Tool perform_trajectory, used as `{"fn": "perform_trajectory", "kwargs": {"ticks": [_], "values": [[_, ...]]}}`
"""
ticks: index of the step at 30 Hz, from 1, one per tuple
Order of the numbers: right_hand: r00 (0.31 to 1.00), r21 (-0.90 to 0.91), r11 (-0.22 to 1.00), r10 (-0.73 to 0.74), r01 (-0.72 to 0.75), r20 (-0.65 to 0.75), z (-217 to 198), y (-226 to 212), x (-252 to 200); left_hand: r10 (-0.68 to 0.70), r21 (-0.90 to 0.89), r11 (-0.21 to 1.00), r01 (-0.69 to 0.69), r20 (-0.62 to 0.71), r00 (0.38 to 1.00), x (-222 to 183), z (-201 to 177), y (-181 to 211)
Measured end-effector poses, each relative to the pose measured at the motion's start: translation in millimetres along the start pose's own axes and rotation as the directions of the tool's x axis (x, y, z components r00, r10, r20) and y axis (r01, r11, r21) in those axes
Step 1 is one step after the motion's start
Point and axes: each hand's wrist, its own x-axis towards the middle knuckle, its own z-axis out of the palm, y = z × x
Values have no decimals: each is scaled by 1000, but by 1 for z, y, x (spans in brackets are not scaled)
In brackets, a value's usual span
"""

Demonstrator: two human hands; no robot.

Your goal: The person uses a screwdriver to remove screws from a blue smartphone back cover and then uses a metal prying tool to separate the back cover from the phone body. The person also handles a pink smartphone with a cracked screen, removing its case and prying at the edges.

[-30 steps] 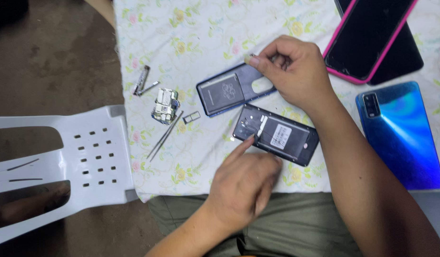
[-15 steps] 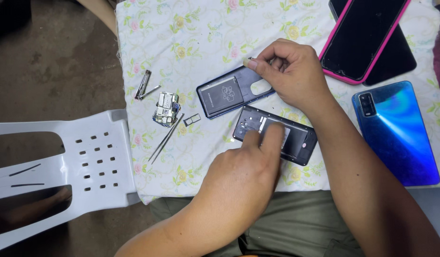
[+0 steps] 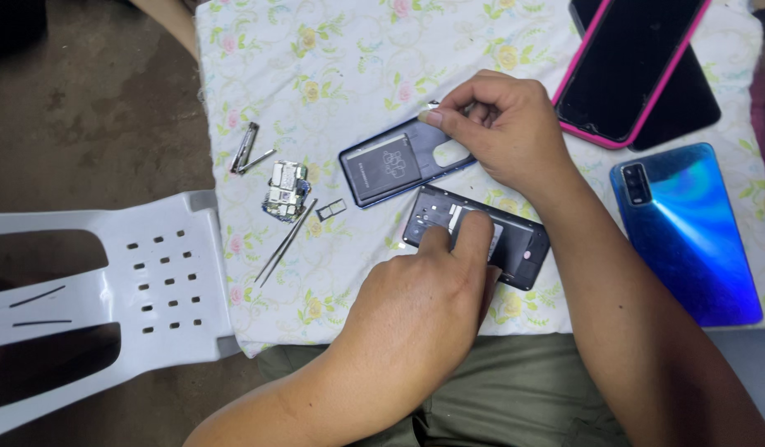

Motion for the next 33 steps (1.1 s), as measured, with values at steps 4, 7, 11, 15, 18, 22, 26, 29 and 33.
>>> {"fn": "perform_trajectory", "kwargs": {"ticks": [4,7,11,15,18,22,26,29,33], "values": [[1000,-12,1000,7,-7,18,0,-6,1,60,-234,965,-121,-253,966,3,-16,-29],[999,-41,998,51,-50,9,-3,-9,-2,-88,-527,830,-183,-448,890,18,-28,-62],[1000,-84,996,20,-18,16,-2,-16,0,-36,-385,782,-491,-814,580,45,-20,-90],[1000,-79,997,5,-4,9,-1,-17,-1,-265,-593,595,-542,-782,565,73,6,-98],[999,-118,992,43,-43,-2,1,-16,0,-340,-652,481,-586,-755,561,85,23,-103],[997,-158,985,74,-72,6,4,-17,-4,-325,-623,537,-569,-775,542,89,39,-111],[998,-168,983,70,-68,5,4,-18,-2,-265,-563,628,-537,-804,532,88,43,-110],[997,-149,985,83,-82,1,5,-17,-5,-208,-514,680,-523,-819,535,86,45,-107],[997,-154,985,77,-77,-8,4,-17,-5,-148,-430,702,-568,-868,474,86,46,-108]]}}
